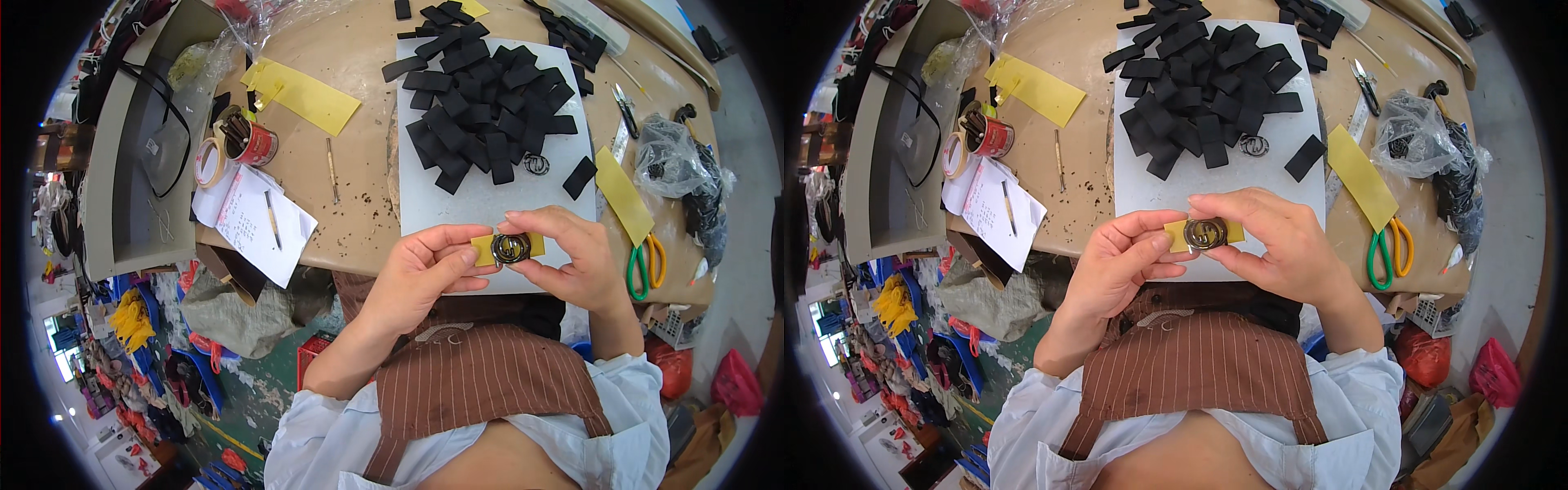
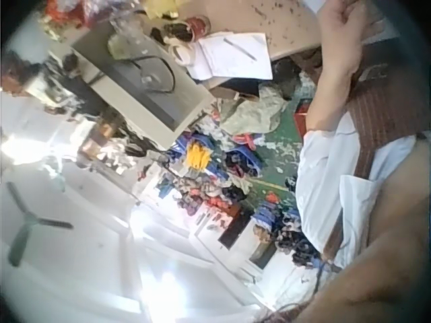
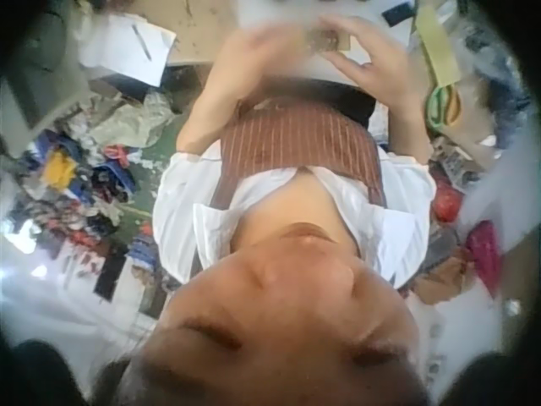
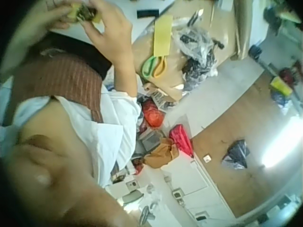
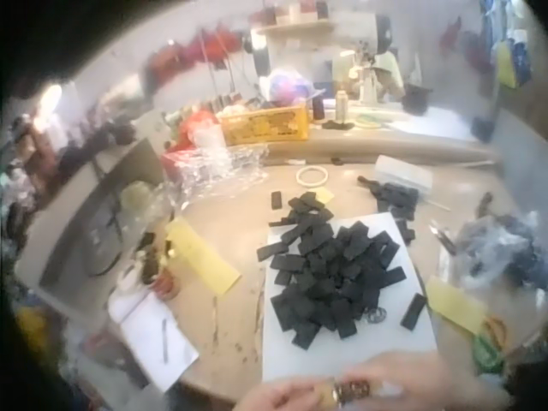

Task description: The person assembles small keychains by cutting yellow foam pieces and attaching metal rings to black foam rectangles. They use scissors to trim the yellow foam, a hammer and punch to create holes, and then fasten the metal rings to the black foam pieces.

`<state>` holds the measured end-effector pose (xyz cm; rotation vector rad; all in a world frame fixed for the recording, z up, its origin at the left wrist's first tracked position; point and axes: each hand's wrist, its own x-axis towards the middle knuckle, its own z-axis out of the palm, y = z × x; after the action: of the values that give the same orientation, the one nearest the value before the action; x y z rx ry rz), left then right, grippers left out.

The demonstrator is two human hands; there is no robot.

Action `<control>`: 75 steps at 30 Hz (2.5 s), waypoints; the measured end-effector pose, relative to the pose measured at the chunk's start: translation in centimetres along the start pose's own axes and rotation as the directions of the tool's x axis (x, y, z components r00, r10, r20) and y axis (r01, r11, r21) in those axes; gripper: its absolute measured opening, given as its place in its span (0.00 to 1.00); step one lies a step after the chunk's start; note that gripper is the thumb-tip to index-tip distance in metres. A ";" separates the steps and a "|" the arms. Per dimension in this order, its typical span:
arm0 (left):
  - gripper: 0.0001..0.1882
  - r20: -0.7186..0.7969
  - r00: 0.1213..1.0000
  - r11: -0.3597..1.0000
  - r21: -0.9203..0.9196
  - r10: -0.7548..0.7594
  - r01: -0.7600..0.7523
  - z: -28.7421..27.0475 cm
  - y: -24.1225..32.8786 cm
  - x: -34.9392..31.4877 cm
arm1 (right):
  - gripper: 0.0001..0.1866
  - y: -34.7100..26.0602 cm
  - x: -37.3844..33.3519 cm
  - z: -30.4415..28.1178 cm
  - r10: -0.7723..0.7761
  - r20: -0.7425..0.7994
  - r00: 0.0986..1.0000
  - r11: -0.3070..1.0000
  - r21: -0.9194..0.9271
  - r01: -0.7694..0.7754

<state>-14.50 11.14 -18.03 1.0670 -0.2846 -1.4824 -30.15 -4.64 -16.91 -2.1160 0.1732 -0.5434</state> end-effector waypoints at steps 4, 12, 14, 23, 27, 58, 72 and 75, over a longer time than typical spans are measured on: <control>0.18 -0.004 1.000 1.000 -0.001 0.003 -0.003 -0.1 -0.1 -0.1 | 0.27 0.0 0.1 0.1 -0.003 0.013 1.000 1.000 0.010 0.003; 0.17 -0.011 1.000 1.000 -0.010 0.011 -0.011 -0.1 -0.1 -0.1 | 0.27 -0.1 0.1 0.0 0.011 0.016 1.000 1.000 0.024 -0.012; 0.17 -0.006 1.000 0.999 -0.026 0.021 -0.021 -0.3 -0.3 -0.1 | 0.27 0.0 0.1 -0.1 0.002 0.032 0.999 1.000 0.010 -0.003; 0.22 0.033 0.999 0.989 -0.145 0.010 -0.005 -0.5 -0.4 0.1 | 0.27 0.0 0.1 0.0 0.020 0.020 1.000 1.000 0.014 -0.020; 0.20 0.023 1.000 0.993 -0.115 -0.005 0.008 -0.5 -0.3 0.1 | 0.27 0.0 0.1 0.0 0.025 0.020 0.999 1.000 0.015 -0.025; 0.13 -0.050 0.998 0.998 -0.033 0.046 -0.047 0.0 -1.5 1.5 | 0.28 0.0 0.3 0.2 0.026 0.077 0.997 0.999 -0.042 -0.023; 0.16 -0.037 0.999 0.992 -0.124 0.028 -0.032 0.5 -1.1 0.9 | 0.29 0.1 0.3 0.0 0.028 0.076 0.997 0.999 0.029 -0.030; 0.21 -0.003 1.000 0.985 -0.172 0.003 -0.003 0.1 -0.6 0.9 | 0.30 0.1 0.1 -0.1 0.037 0.049 0.998 0.999 0.037 -0.039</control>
<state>-14.87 10.44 -18.76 0.9296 -0.1526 -1.4745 -30.07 -4.86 -16.90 -2.0832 0.1740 -0.4689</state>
